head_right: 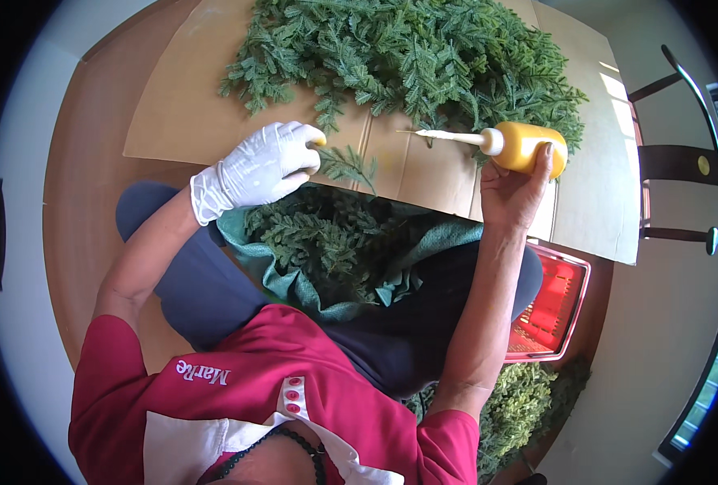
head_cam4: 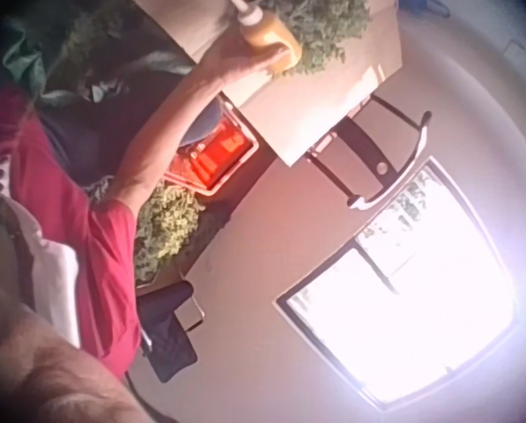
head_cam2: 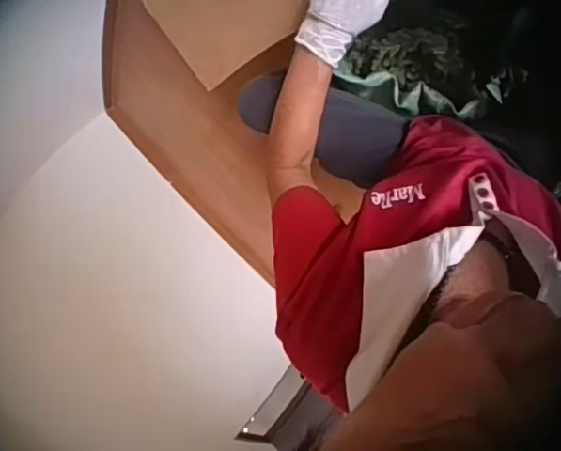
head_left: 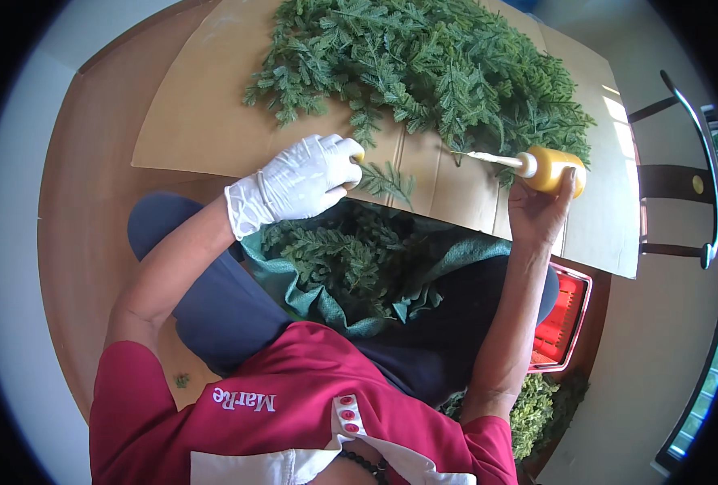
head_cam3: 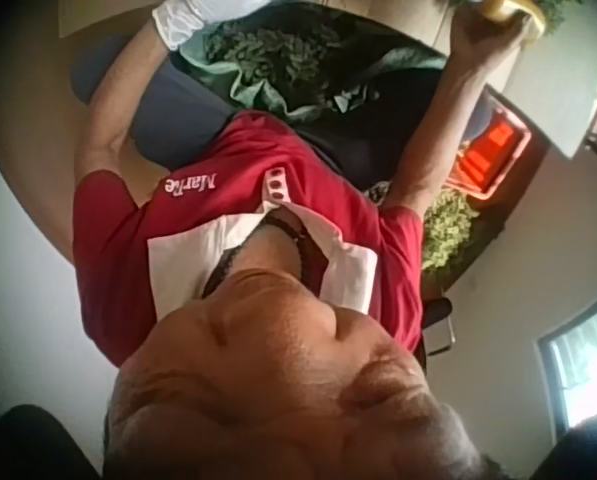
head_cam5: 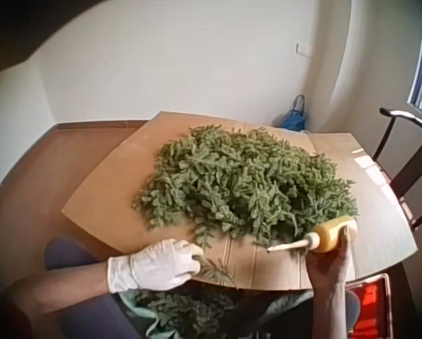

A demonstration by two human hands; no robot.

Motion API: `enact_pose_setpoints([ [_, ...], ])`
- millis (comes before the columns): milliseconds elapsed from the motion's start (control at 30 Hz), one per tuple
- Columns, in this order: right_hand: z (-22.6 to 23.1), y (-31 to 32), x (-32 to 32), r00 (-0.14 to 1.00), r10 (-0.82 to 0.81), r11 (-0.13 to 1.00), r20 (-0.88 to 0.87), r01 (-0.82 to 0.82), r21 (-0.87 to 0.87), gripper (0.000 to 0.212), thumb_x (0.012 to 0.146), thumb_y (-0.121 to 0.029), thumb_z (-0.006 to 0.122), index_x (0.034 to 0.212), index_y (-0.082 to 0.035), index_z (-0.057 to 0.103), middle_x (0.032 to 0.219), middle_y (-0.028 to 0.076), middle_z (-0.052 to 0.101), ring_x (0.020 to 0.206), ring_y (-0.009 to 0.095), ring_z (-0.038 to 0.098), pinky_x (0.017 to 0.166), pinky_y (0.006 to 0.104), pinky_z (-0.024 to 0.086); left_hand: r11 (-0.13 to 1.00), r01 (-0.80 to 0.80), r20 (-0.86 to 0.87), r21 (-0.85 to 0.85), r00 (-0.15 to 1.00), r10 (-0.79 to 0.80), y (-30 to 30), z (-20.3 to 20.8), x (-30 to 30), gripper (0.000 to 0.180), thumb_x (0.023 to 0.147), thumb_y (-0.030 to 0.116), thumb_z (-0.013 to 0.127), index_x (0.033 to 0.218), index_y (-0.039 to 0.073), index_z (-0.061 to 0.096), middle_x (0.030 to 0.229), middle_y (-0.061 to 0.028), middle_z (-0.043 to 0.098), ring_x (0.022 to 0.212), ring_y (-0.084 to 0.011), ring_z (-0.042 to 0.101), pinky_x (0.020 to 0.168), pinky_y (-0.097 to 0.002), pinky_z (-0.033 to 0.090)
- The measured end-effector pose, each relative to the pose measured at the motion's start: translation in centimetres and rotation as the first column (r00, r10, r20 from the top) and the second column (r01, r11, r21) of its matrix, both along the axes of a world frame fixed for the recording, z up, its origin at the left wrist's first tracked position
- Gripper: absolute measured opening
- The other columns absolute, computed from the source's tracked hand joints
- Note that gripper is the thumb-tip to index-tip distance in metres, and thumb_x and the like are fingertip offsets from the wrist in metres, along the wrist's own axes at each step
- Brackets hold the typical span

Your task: Applying adhesive or liquid from a squeeze bottle to evergreen branches laid on a cardboard surface.

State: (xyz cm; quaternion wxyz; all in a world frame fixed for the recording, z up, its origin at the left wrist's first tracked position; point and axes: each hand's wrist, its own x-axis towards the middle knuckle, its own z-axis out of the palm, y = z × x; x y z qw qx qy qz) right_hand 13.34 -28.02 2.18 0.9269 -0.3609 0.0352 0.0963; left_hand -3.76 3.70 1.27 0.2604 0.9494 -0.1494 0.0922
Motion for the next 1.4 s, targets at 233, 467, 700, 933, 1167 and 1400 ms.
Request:
enact_pose_setpoints([
  [233, 0.9, 1.0, -1.3, 0.997, -0.060, 0.998, -0.055, 0.058, -0.033, 0.043, 0.093, -0.036, 0.067, 0.117, -0.003, 0.054, 0.092, 0.010, 0.065, 0.058, 0.009, 0.052, 0.046, 0.0182, 0.040, 0.951, 0.045, -0.115, -0.306, 0.990, -0.084, 0.7, 0.0, 0.1, 0.015, 0.080, 0.005, 0.064, 0.093, 0.007, 0.070, 0.136, -0.0083, 0.054, 0.125, -0.0283, 0.051, 0.105, -0.0366, 0.040],
  [467, -1.3, 0.0, -0.9, 0.990, 0.133, 0.991, 0.042, -0.132, -0.014, 0.050, 0.092, -0.034, 0.068, 0.124, -0.001, 0.050, 0.105, 0.016, 0.064, 0.082, 0.019, 0.068, 0.063, 0.0249, 0.056, 0.962, 0.093, -0.029, -0.258, 0.994, -0.104, 0.9, -1.2, -0.3, 0.036, 0.078, 0.009, 0.066, 0.114, 0.010, 0.067, 0.138, -0.0086, 0.053, 0.130, -0.0290, 0.048, 0.110, -0.0399, 0.036],
  [700, -2.1, 0.9, -1.9, 0.994, 0.106, 0.986, 0.036, -0.100, -0.135, 0.048, 0.095, -0.034, 0.063, 0.126, 0.000, 0.049, 0.113, 0.019, 0.063, 0.091, 0.022, 0.067, 0.070, 0.0278, 0.057, 0.975, 0.220, 0.005, 0.038, 0.975, -0.221, 0.6, -3.6, -0.3, 0.058, 0.075, 0.016, 0.070, 0.131, 0.014, 0.059, 0.144, -0.0089, 0.047, 0.136, -0.0296, 0.041, 0.113, -0.0460, 0.029],
  [933, -1.9, 3.5, -3.7, 0.987, 0.079, 0.922, 0.139, -0.019, -0.386, 0.047, 0.097, -0.033, 0.059, 0.130, 0.000, 0.048, 0.119, 0.021, 0.062, 0.098, 0.024, 0.066, 0.077, 0.0309, 0.056, 0.978, 0.193, -0.001, 0.076, 0.981, -0.193, 0.3, -3.9, -0.3, 0.052, 0.077, 0.024, 0.071, 0.127, 0.015, 0.061, 0.146, -0.0059, 0.045, 0.139, -0.0278, 0.037, 0.115, -0.0462, 0.025],
  [1167, -1.1, 5.0, -5.3, 0.950, 0.070, 0.855, 0.305, 0.100, -0.509, 0.043, 0.094, -0.026, 0.060, 0.127, 0.000, 0.050, 0.118, 0.020, 0.063, 0.099, 0.025, 0.065, 0.081, 0.0319, 0.054, 0.971, 0.213, -0.043, 0.106, 0.977, -0.210, 0.4, -3.8, -0.3, 0.059, 0.075, 0.026, 0.070, 0.132, 0.016, 0.059, 0.150, -0.0074, 0.039, 0.141, -0.0292, 0.034, 0.116, -0.0469, 0.023],
  [1400, -1.3, 5.8, -5.8, 0.916, 0.101, 0.750, 0.387, 0.185, -0.635, 0.041, 0.087, -0.020, 0.066, 0.121, 0.001, 0.056, 0.113, 0.018, 0.067, 0.099, 0.026, 0.065, 0.090, 0.0354, 0.051, 0.969, 0.205, -0.054, 0.140, 0.978, -0.199, 0.3, -3.9, -0.3, 0.056, 0.076, 0.026, 0.071, 0.130, 0.017, 0.059, 0.151, -0.0070, 0.039, 0.141, -0.0278, 0.032, 0.116, -0.0456, 0.023],
])
